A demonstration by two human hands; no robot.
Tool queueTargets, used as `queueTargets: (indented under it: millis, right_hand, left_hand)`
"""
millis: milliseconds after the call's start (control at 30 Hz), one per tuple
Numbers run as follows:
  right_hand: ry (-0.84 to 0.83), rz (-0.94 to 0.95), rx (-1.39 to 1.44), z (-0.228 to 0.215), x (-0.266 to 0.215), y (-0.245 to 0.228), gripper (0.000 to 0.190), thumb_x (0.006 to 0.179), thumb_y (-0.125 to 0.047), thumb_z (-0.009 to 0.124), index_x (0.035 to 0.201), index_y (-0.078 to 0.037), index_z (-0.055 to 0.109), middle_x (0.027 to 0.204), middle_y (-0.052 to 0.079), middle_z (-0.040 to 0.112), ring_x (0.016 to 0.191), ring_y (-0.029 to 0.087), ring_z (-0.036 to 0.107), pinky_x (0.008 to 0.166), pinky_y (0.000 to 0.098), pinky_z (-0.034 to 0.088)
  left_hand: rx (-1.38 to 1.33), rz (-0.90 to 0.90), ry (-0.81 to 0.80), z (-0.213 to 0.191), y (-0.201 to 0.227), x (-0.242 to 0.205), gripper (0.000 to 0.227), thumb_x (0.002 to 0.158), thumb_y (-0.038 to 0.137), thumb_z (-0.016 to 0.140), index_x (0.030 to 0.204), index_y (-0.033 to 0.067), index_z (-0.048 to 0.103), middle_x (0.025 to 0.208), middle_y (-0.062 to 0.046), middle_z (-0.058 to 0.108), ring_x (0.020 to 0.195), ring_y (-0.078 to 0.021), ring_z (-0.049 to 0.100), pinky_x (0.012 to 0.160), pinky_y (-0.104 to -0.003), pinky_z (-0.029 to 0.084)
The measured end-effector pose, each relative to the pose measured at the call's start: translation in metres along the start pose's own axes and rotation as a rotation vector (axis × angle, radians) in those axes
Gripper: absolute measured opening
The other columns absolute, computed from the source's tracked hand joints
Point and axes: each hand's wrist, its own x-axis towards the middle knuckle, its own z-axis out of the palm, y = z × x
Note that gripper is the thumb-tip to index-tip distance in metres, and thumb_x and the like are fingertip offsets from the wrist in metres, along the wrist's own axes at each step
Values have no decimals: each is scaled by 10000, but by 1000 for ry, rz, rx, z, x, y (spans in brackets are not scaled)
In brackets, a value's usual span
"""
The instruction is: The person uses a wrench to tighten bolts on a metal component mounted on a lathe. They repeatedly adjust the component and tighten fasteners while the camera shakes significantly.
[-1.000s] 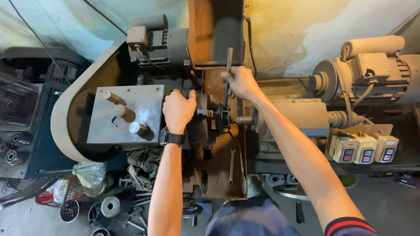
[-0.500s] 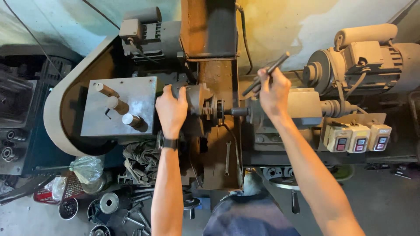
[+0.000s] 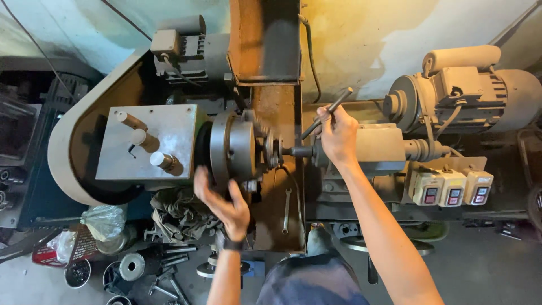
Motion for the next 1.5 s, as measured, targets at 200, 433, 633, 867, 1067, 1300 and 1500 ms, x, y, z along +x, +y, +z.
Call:
queueTargets:
  millis: [200,433,633,867,1067,1300,1500]
  right_hand:
    - [-29,9,-11,-1,5,3,192,1055,-160,618,968,9,641,773,39,686,595,91,664,526,256,545]
    - [-55,8,37,-4,4,9,189,1064,-165,624,984,6,640,744,30,649,599,87,649,530,250,524]
    - [-47,-17,-5,1,1,4,207,1064,-184,633,989,8,650,743,22,646,596,82,632,518,251,509]
    - [-60,-47,-31,-4,3,8,231,1077,-198,617,997,15,654,784,43,672,624,91,640,542,252,518]
    - [-53,7,15,-7,5,7,265,1082,-224,620,980,20,636,802,59,684,630,93,641,557,251,522]
    - [-53,0,-8,-10,2,8,263,1082,-238,631,986,7,647,814,68,691,628,97,636,546,253,511]
    - [62,5,292,-30,-34,29,337,1179,-336,536,1098,-36,669,964,86,726,735,109,631,655,255,528]
  left_hand:
    - [95,-208,-627,66,-14,145,521,1013,319,681,1355,-55,559,1251,-317,645,1177,-474,605,996,-489,495]
    - [-19,-232,-236,16,5,47,465,1039,201,629,1434,-15,509,1306,-293,646,1216,-444,634,1005,-458,510]
    - [-70,-344,-182,6,-52,-75,550,985,22,598,1494,-61,406,1426,-290,562,1329,-425,562,1110,-465,450]
    - [6,69,-292,21,11,102,422,1037,164,673,1387,-32,542,1453,-293,565,1361,-430,537,1141,-476,450]
    - [394,-450,-708,53,1,135,491,993,381,659,1295,-4,615,1147,-307,689,1089,-459,659,933,-505,527]
    - [-166,-144,-189,-6,8,41,504,1025,151,649,1462,-47,494,1335,-287,656,1156,-420,690,950,-414,554]
    - [-75,-341,-270,-84,-21,-59,441,1015,61,618,1434,-31,518,1338,-253,665,1211,-374,677,1013,-413,530]
